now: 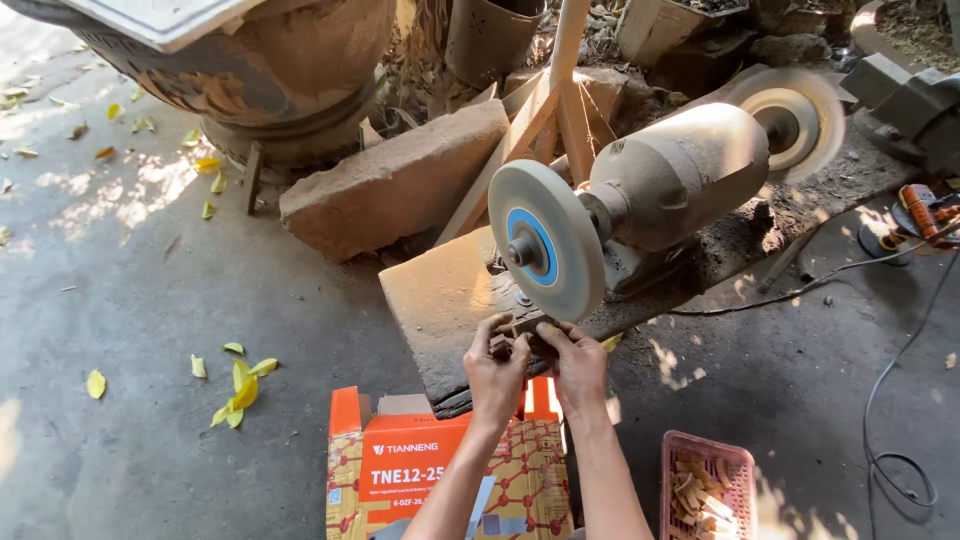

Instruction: Shaping small wooden pieces using a bench grinder

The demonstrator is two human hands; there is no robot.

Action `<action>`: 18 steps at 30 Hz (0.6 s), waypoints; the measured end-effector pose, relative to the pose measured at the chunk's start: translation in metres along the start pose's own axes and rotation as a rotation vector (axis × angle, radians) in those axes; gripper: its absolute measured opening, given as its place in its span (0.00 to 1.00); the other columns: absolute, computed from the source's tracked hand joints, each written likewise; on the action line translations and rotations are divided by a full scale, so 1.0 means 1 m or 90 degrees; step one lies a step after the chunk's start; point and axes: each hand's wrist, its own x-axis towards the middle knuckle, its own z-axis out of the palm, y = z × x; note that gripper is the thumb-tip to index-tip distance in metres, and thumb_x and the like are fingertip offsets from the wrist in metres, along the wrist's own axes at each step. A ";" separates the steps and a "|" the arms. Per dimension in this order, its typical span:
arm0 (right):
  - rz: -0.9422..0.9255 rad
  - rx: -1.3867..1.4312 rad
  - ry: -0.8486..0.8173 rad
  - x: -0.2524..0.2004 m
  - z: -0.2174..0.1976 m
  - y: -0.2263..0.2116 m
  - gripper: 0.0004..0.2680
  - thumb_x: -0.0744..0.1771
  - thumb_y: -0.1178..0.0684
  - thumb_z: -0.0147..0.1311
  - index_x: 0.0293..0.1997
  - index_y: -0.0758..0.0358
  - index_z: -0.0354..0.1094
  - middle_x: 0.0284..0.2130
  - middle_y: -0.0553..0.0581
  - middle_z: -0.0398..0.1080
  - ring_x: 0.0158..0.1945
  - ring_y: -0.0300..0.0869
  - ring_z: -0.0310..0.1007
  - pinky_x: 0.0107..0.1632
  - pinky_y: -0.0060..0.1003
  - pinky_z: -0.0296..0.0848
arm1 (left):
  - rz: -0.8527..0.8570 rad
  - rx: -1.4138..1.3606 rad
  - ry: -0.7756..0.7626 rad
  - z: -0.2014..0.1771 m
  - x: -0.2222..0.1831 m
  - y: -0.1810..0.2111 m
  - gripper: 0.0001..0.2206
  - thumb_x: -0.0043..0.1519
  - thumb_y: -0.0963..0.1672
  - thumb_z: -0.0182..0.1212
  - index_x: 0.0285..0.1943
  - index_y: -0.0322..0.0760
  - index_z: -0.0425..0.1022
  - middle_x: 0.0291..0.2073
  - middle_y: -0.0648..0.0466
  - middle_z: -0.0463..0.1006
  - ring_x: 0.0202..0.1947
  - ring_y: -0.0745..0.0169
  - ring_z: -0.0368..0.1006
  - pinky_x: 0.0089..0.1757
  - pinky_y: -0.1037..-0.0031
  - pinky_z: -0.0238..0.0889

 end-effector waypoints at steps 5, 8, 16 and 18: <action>0.001 -0.027 -0.002 0.003 -0.016 -0.009 0.06 0.62 0.65 0.63 0.40 0.73 0.75 0.27 0.67 0.76 0.29 0.50 0.80 0.38 0.42 0.81 | -0.022 0.024 -0.084 0.006 -0.003 -0.019 0.07 0.59 0.39 0.70 0.45 0.32 0.81 0.26 0.43 0.81 0.22 0.65 0.74 0.25 0.73 0.69; -0.086 -0.087 -0.012 -0.017 0.001 -0.046 0.05 0.63 0.67 0.57 0.38 0.72 0.77 0.27 0.65 0.74 0.32 0.44 0.76 0.38 0.41 0.79 | -0.083 -0.206 -0.106 0.024 -0.002 -0.024 0.05 0.57 0.35 0.68 0.36 0.24 0.75 0.07 0.43 0.69 0.02 0.64 0.60 0.08 0.77 0.51; -0.158 -0.174 -0.028 -0.023 0.004 -0.052 0.08 0.61 0.67 0.55 0.37 0.66 0.79 0.26 0.58 0.74 0.30 0.39 0.72 0.36 0.35 0.77 | -0.164 -0.279 -0.034 0.038 -0.002 -0.028 0.08 0.53 0.37 0.75 0.33 0.25 0.77 0.15 0.40 0.75 0.08 0.61 0.66 0.09 0.75 0.56; -0.161 -0.199 -0.030 -0.026 0.005 -0.047 0.08 0.61 0.67 0.55 0.36 0.64 0.80 0.25 0.57 0.74 0.29 0.38 0.72 0.35 0.34 0.76 | -0.149 -0.285 -0.034 0.033 -0.001 -0.043 0.08 0.54 0.36 0.74 0.34 0.27 0.77 0.15 0.39 0.75 0.06 0.59 0.66 0.07 0.74 0.56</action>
